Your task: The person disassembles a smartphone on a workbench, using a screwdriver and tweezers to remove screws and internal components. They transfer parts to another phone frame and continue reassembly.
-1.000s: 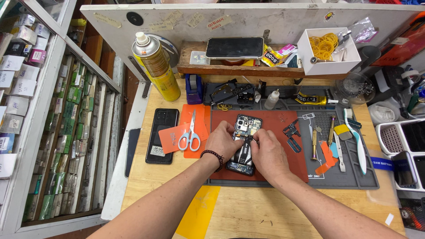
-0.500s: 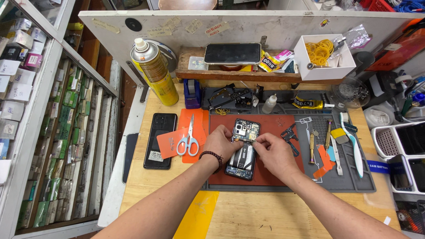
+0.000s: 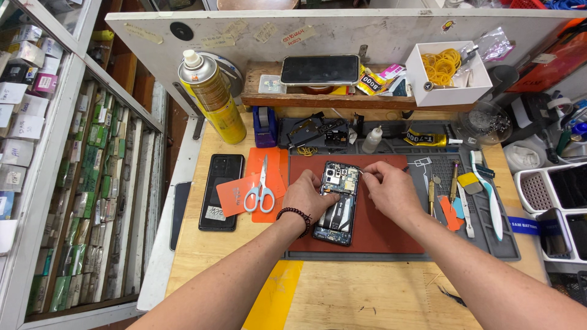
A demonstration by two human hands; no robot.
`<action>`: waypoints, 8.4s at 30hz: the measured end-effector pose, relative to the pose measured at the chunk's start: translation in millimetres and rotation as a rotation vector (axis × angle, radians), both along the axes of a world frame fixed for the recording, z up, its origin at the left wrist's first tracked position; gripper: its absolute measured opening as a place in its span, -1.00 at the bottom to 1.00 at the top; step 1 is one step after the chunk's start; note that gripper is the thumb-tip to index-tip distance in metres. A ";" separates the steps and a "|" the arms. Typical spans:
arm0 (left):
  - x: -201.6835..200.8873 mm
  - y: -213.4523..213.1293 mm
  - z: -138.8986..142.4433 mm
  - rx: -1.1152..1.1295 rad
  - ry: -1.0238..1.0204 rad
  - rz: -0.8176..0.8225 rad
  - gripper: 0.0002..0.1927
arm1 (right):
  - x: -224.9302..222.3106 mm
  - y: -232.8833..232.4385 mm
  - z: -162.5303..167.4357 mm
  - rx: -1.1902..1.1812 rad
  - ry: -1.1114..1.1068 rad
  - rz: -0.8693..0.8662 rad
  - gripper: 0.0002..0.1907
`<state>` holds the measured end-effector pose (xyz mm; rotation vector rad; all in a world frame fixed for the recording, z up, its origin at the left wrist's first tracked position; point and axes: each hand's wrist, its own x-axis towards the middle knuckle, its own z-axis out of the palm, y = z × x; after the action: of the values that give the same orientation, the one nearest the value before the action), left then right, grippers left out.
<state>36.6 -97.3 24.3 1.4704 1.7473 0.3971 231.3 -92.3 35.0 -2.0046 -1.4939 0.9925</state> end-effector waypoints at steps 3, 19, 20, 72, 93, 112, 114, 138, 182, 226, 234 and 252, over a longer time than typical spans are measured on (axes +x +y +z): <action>0.0 0.2 -0.2 -0.001 -0.010 0.004 -0.45 | 0.3 4.4 -3.8 0.101 -0.116 0.071 -0.76; 0.5 0.0 -1.9 0.017 -0.012 0.002 -0.46 | -4.4 7.2 -7.5 0.066 -0.201 0.063 -0.78; 0.4 -0.3 -1.9 0.022 -0.015 0.005 -0.46 | -4.3 7.6 -7.8 0.108 -0.235 0.103 -0.77; 15.0 0.6 40.8 0.043 0.365 -0.256 0.11 | 27.4 -6.0 -31.5 -0.125 0.308 -0.103 -0.72; 15.8 -27.5 29.2 0.233 0.317 -0.207 -0.26 | 13.5 -8.1 -20.1 -0.160 0.201 -0.074 -0.70; 7.5 -32.3 36.8 0.408 0.407 -0.502 -0.27 | 4.7 -21.4 -9.9 -0.072 0.000 -0.145 -0.67; 5.1 -32.8 36.3 0.434 0.425 -0.569 -0.34 | 5.3 -22.6 -11.2 -0.030 -0.029 -0.149 -0.68; -0.9 -29.9 18.0 0.719 0.233 -0.779 -0.53 | 11.2 -22.7 -14.7 -0.079 0.003 -0.213 -0.71; 2.9 28.1 -15.0 0.221 -0.038 0.304 -0.77 | -2.3 -27.1 -4.8 -0.014 -0.109 -0.004 -0.70; 25.4 6.1 17.8 0.139 0.216 -0.030 -0.23 | -3.9 -24.6 0.0 -0.038 -0.062 0.135 -0.75; 24.7 6.0 17.3 0.132 0.211 -0.046 -0.25 | -6.8 -14.5 0.8 -0.089 0.032 0.166 -0.79; 27.2 -5.2 18.9 0.253 0.175 -0.057 -0.31 | 13.2 -2.3 -2.7 0.019 0.018 0.082 -0.76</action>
<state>63.8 -102.5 43.2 1.7760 1.8390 0.4855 244.5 -94.6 32.3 -1.9301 -1.5808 1.0230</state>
